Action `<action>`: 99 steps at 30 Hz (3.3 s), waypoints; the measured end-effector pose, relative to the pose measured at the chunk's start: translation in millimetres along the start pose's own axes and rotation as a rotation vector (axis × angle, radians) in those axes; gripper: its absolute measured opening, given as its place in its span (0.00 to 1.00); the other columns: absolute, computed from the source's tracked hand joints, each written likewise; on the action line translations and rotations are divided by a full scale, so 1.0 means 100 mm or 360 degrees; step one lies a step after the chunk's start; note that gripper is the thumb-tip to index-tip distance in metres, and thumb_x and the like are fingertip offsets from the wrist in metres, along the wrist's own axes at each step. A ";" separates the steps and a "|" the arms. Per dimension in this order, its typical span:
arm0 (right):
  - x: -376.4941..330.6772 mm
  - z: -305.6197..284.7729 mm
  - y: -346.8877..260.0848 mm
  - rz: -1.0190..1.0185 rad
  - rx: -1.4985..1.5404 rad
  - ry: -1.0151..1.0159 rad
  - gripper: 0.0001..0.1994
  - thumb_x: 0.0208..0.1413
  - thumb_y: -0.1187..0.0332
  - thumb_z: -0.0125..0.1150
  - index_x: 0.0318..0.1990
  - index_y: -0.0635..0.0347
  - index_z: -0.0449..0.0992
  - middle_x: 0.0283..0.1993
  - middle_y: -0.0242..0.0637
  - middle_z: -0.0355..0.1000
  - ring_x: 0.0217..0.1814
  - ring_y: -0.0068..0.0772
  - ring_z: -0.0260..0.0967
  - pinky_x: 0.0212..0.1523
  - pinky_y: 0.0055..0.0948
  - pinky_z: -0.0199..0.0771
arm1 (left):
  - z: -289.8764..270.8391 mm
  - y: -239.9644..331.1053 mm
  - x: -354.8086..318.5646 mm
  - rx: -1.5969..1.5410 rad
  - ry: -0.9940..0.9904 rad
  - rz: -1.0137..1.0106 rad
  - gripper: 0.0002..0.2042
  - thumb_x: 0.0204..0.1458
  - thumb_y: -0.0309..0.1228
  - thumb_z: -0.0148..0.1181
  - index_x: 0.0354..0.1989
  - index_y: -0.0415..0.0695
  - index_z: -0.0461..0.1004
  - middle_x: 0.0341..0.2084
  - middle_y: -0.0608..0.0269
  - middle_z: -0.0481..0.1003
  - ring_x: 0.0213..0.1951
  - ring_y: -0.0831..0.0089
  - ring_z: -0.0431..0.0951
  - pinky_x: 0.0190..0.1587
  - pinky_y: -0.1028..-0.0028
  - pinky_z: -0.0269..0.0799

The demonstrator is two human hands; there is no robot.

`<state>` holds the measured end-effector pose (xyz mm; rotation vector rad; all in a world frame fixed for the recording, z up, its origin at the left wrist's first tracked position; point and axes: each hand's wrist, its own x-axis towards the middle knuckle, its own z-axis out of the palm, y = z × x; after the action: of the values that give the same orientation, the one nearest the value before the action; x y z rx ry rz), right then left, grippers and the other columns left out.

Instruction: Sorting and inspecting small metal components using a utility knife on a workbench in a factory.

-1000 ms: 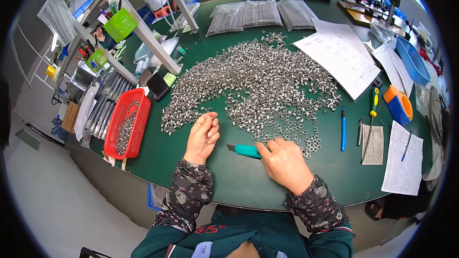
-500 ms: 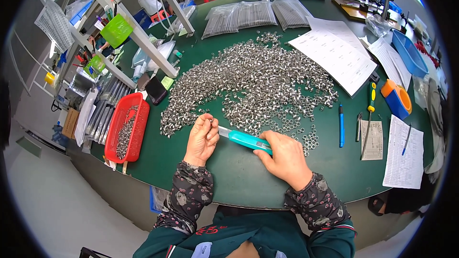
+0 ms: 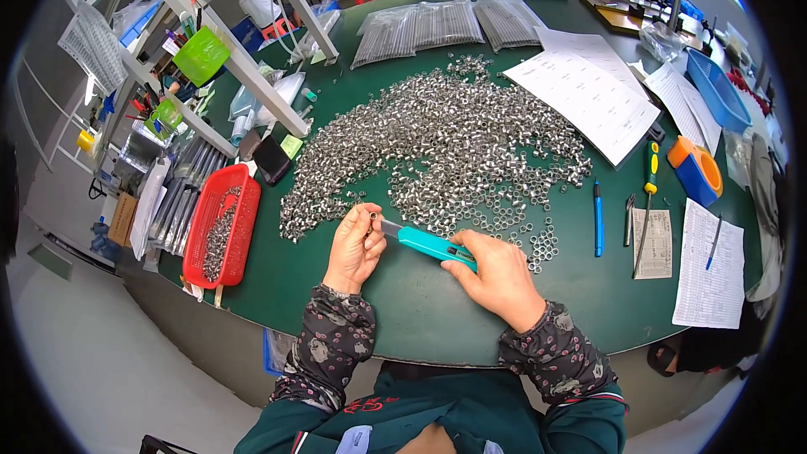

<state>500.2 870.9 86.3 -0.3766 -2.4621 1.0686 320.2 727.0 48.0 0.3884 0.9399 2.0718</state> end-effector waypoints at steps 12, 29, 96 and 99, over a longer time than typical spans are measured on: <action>0.01 0.01 0.01 0.0088 0.0084 -0.0126 0.12 0.45 0.62 0.58 0.35 0.58 0.72 0.27 0.42 0.71 0.28 0.45 0.69 0.28 0.37 0.67 | 0.03 -0.03 -0.02 0.0136 -0.0005 -0.0018 0.06 0.55 0.29 0.48 0.35 0.40 0.69 0.20 0.70 0.66 0.15 0.88 0.55 0.14 0.87 0.48; 0.02 0.03 0.04 -0.0013 -0.0068 -0.0036 0.12 0.43 0.62 0.59 0.34 0.58 0.71 0.28 0.41 0.70 0.30 0.46 0.68 0.29 0.39 0.67 | 0.00 -0.06 -0.02 0.0212 0.0086 -0.0069 0.08 0.54 0.32 0.50 0.31 0.40 0.68 0.14 0.72 0.65 0.13 0.88 0.54 0.13 0.86 0.46; 0.03 -0.02 0.13 -0.0143 0.0126 -0.0166 0.13 0.41 0.66 0.60 0.36 0.58 0.74 0.29 0.43 0.71 0.30 0.45 0.69 0.30 0.36 0.68 | 0.07 -0.01 -0.05 0.0415 0.0085 -0.0326 0.19 0.56 0.43 0.45 0.17 0.45 0.61 0.08 0.72 0.58 0.08 0.86 0.50 0.10 0.85 0.42; 0.04 -0.06 0.10 -0.0159 0.0047 -0.0165 0.12 0.41 0.66 0.60 0.36 0.58 0.74 0.29 0.42 0.71 0.30 0.46 0.68 0.31 0.36 0.68 | 0.09 0.03 -0.07 0.0411 0.0097 -0.0454 0.18 0.56 0.41 0.46 0.17 0.45 0.62 0.08 0.73 0.57 0.08 0.86 0.49 0.10 0.85 0.41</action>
<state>500.5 882.7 83.5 -0.1910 -2.5232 1.1070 328.0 725.1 57.0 0.3050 1.2299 1.7180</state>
